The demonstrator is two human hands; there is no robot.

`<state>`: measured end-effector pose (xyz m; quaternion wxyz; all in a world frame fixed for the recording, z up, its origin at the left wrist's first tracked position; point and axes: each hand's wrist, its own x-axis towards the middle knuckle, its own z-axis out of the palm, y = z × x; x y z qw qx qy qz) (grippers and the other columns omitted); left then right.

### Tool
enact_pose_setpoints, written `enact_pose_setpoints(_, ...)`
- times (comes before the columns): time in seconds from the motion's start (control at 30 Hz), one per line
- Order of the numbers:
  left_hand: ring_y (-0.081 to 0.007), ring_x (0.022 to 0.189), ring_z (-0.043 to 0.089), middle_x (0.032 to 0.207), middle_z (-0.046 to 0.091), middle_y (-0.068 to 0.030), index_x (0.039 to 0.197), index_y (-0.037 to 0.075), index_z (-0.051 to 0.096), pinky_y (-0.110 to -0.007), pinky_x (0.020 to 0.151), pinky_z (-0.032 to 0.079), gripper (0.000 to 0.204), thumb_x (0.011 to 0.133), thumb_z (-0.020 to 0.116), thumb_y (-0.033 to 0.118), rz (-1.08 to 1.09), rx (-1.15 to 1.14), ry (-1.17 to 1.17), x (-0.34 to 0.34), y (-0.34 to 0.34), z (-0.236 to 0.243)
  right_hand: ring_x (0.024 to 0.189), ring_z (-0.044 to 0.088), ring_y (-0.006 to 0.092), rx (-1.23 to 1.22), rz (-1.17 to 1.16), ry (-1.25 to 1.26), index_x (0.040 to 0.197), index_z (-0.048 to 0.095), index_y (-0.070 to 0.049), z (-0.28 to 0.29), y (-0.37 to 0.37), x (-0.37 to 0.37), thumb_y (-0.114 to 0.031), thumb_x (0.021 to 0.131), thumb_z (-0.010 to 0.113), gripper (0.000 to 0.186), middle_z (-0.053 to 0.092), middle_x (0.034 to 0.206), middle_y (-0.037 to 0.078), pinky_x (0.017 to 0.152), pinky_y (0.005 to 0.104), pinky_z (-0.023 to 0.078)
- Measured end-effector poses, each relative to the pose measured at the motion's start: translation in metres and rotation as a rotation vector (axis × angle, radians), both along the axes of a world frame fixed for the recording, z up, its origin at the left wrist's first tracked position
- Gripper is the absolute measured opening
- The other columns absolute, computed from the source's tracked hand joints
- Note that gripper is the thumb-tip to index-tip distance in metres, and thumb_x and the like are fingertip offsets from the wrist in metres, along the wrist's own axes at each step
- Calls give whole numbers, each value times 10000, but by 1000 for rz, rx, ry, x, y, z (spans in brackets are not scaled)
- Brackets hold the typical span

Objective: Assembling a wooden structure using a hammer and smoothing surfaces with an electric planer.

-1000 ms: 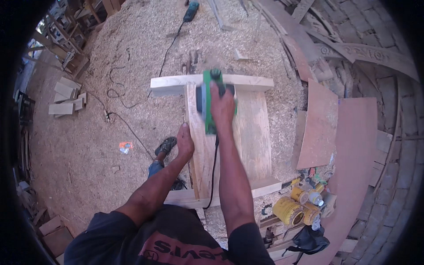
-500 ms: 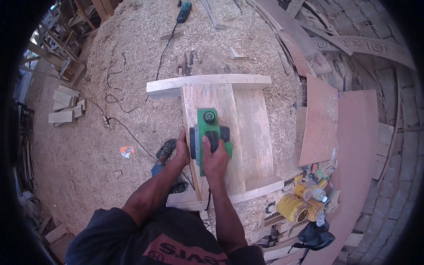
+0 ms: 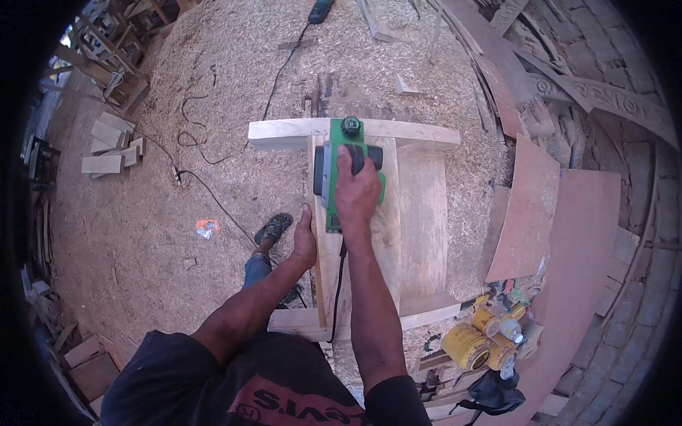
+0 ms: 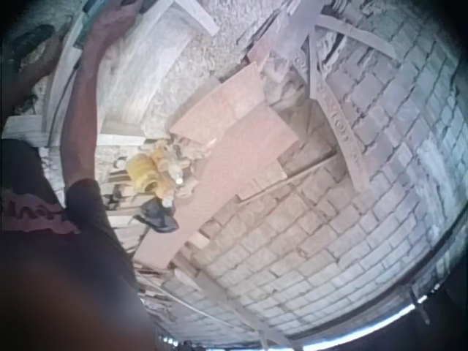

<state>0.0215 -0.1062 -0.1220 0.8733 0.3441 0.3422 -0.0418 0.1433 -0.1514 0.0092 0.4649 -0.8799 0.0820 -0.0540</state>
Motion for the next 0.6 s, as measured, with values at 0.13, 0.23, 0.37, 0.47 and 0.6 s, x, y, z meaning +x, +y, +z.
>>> enact_pose_setpoints(0.13, -200, 1086, 581, 1197, 649, -123, 1290, -34, 613, -326, 1014, 425, 685, 1059, 385, 569, -14, 105, -26, -4, 6, -8, 451, 529, 118, 16, 32, 8, 883, 659, 18, -4, 13, 23, -431, 972, 662, 458, 560, 588, 40, 435, 303, 436)
enact_pose_setpoints(0.23, -187, 1043, 592, 1173, 658, -114, 1278, -33, 622, -321, 989, 439, 670, 1063, 387, 556, -6, 5, -45, -2, 5, 0, 458, 532, 119, -3, 51, -65, 876, 651, 19, -7, 17, 45, -469, 968, 655, 497, 563, 595, 42, 444, 304, 444)
enact_pose_setpoints(0.37, -179, 1010, 595, 1149, 661, -111, 1220, -23, 645, -333, 954, 451, 637, 1064, 398, 543, 22, 61, -25, 2, 3, 8, 468, 541, 133, -42, 54, -56, 884, 647, 16, 0, 17, 55, -505, 969, 635, 528, 566, 599, 45, 453, 310, 449)
enact_pose_setpoints(0.47, -191, 911, 579, 1011, 647, -113, 1142, -4, 651, -378, 884, 456, 517, 1056, 457, 467, -3, 324, -11, 24, 9, -17, 493, 571, 159, -121, 85, -20, 928, 646, 15, 2, -6, 36, -517, 968, 622, 533, 586, 617, 60, 473, 328, 460)
enact_pose_setpoints(0.6, -366, 1010, 561, 1059, 605, -207, 1187, -11, 601, -476, 902, 421, 405, 1005, 554, 347, 305, 1530, -149, 82, 131, 2, 592, 606, 173, -66, 140, -157, 1019, 657, -6, -2, -8, -100, -443, 986, 618, 441, 614, 681, 71, 568, 346, 482)
